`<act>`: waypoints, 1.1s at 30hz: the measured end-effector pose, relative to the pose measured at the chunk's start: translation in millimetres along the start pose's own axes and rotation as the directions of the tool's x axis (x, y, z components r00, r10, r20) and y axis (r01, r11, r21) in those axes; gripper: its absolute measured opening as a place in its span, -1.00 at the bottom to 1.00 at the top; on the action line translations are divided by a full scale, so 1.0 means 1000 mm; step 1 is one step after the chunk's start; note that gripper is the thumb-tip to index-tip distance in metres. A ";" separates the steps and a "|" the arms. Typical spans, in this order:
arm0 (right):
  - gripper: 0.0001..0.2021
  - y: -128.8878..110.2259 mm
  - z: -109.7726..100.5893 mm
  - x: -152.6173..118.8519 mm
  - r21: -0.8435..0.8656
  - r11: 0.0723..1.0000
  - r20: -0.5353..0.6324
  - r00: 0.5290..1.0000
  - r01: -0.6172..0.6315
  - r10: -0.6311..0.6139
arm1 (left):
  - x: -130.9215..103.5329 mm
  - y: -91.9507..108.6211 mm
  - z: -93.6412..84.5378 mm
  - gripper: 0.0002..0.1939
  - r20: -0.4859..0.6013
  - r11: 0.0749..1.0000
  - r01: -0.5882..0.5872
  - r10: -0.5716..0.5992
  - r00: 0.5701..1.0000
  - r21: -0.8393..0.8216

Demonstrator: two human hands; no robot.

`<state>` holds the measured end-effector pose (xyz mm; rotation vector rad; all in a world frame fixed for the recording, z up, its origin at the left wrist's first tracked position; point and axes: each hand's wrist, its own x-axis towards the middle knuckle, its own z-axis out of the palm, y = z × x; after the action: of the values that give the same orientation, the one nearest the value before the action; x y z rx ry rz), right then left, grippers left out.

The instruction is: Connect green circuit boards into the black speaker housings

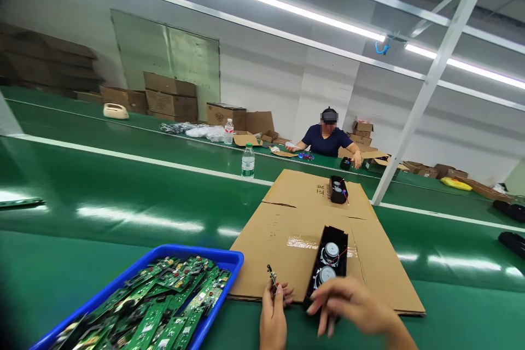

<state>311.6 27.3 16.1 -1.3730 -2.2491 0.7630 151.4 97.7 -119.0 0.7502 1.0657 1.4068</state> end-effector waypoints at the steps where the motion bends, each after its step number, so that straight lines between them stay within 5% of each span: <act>1: -0.60 0.004 -0.008 0.000 -0.063 0.997 -0.107 0.994 -0.045 0.038 | 0.000 0.002 0.000 -0.43 -0.004 1.000 -0.003 0.003 1.000 -0.003; 4: -0.59 0.031 -0.018 0.008 -0.245 0.949 -0.284 0.951 -0.199 0.126 | 0.000 0.005 0.001 -0.50 -0.009 1.000 -0.005 0.005 1.000 -0.010; 10: -0.76 0.062 0.002 0.004 -0.481 0.821 -0.258 0.945 -0.307 0.202 | 0.001 0.013 0.001 -0.76 0.005 1.000 -0.012 0.012 1.000 -0.019; 17: -0.94 0.015 0.045 -0.043 -0.610 0.739 -0.210 0.958 -0.286 0.197 | -0.004 0.029 -0.001 -0.83 0.041 1.000 0.001 0.000 0.999 -0.016; 25: -0.82 -0.022 0.117 -0.121 -0.622 0.725 -0.275 0.949 -0.296 0.151 | -0.041 0.066 0.001 -0.78 0.095 0.994 0.006 0.004 0.995 -0.105; 30: -0.82 -0.040 0.130 -0.144 -0.544 0.811 -0.320 0.947 -0.215 0.037 | -0.106 0.091 -0.040 -0.64 0.318 0.976 0.190 -0.148 0.937 -0.104; 33: -0.79 -0.056 0.126 -0.139 -0.453 0.869 -0.467 0.883 -0.198 -0.042 | -0.141 0.101 -0.076 -0.55 0.390 0.943 0.329 -0.286 0.875 -0.045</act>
<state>260.8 -149.1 -52.8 -1.6626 -2.0630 -0.1515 60.9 -46.8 -36.5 0.7004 0.7566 0.9867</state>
